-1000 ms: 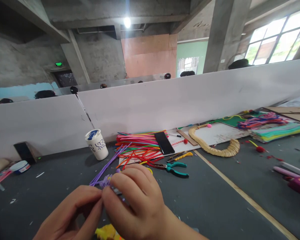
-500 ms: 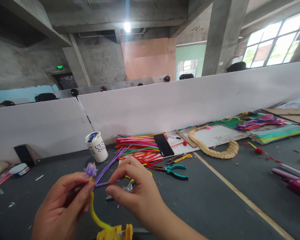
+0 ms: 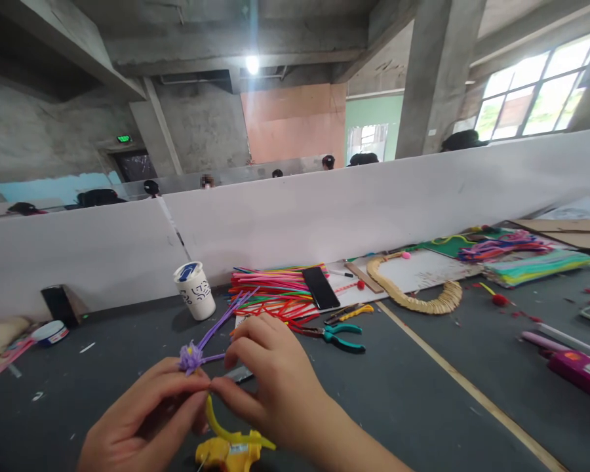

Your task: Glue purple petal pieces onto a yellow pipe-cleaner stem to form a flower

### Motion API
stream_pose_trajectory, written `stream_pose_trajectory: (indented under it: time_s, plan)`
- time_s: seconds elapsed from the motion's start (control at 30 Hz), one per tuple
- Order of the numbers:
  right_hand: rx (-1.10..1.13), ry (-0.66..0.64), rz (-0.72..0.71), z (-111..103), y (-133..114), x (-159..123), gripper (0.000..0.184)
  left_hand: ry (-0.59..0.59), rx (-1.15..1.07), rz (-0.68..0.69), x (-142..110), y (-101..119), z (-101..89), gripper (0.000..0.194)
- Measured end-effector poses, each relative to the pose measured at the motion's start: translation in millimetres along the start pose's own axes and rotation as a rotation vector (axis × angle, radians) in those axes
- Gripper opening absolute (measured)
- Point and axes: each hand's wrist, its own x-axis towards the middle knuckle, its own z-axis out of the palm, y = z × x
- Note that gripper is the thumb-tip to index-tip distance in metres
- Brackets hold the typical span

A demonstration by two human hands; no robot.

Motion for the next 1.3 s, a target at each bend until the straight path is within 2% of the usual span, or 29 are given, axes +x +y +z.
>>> stream_pose_trajectory:
  time_s: [0.1, 0.2, 0.27, 0.33, 0.43, 0.5, 0.6, 0.67, 0.8, 0.9, 1.03, 1.07, 1.13, 1.2, 1.23, 1.3]
  plan:
    - [-0.145, 0.029, -0.101, 1, -6, -3, 0.013, -0.054, 0.087, 0.099, -5, -6, -7.3, 0.014]
    - [-0.279, 0.057, -0.160, 1, -15, -9, 0.015, -0.132, 0.310, 0.340, -11, -11, -15.9, 0.015]
    - [-0.361, 0.050, -0.185, 1, -21, -13, 0.015, -0.083, 0.454, 0.532, -16, -14, -20.2, 0.015]
    - [-0.415, 0.044, -0.205, 0, -29, -19, 0.016, -0.106, 0.543, 0.679, -23, -17, -22.8, 0.017]
    - [-0.373, 0.052, -0.206, -4, -39, -27, 0.017, -0.052, 0.583, 0.729, -34, -19, -25.1, 0.015]
    - [-0.214, 0.054, -0.102, -7, -45, -32, 0.014, 0.001, 0.561, 0.751, -40, -21, -26.7, 0.017]
    - [0.120, -0.003, 0.236, -9, -52, -38, 0.013, 0.075, 0.511, 0.764, -50, -22, -27.3, 0.022]
    - [0.271, -0.084, 0.396, -5, -55, -42, 0.013, 0.132, 0.477, 0.732, -58, -22, -24.6, 0.023]
    - [0.417, -0.216, 0.491, 15, -61, -48, 0.020, 0.217, 0.368, 0.635, -71, -20, -14.0, 0.024]
    - [0.432, -0.208, 0.535, 28, -62, -52, 0.016, 0.243, 0.277, 0.548, -75, -23, -6.8, 0.024]
    - [0.399, -0.178, 0.591, 31, -55, -56, 0.010, 0.239, 0.161, 0.426, -78, -31, -1.5, 0.017]
    - [0.384, -0.167, 0.605, 30, -52, -57, 0.009, 0.235, 0.114, 0.368, -79, -33, -1.6, 0.015]
    - [0.349, -0.138, 0.629, 28, -45, -59, 0.009, 0.203, -0.043, 0.145, -78, -37, -4.0, 0.013]
    - [0.311, -0.108, 0.643, 26, -39, -61, 0.010, 0.103, -0.278, -0.208, -74, -41, -7.9, 0.026]
    - [0.292, -0.094, 0.646, 25, -36, -61, 0.010, 0.078, -0.314, -0.256, -71, -42, -9.4, 0.035]
    - [0.252, -0.071, 0.644, 24, -34, -62, 0.010, 0.033, -0.328, -0.340, -64, -42, -10.2, 0.041]
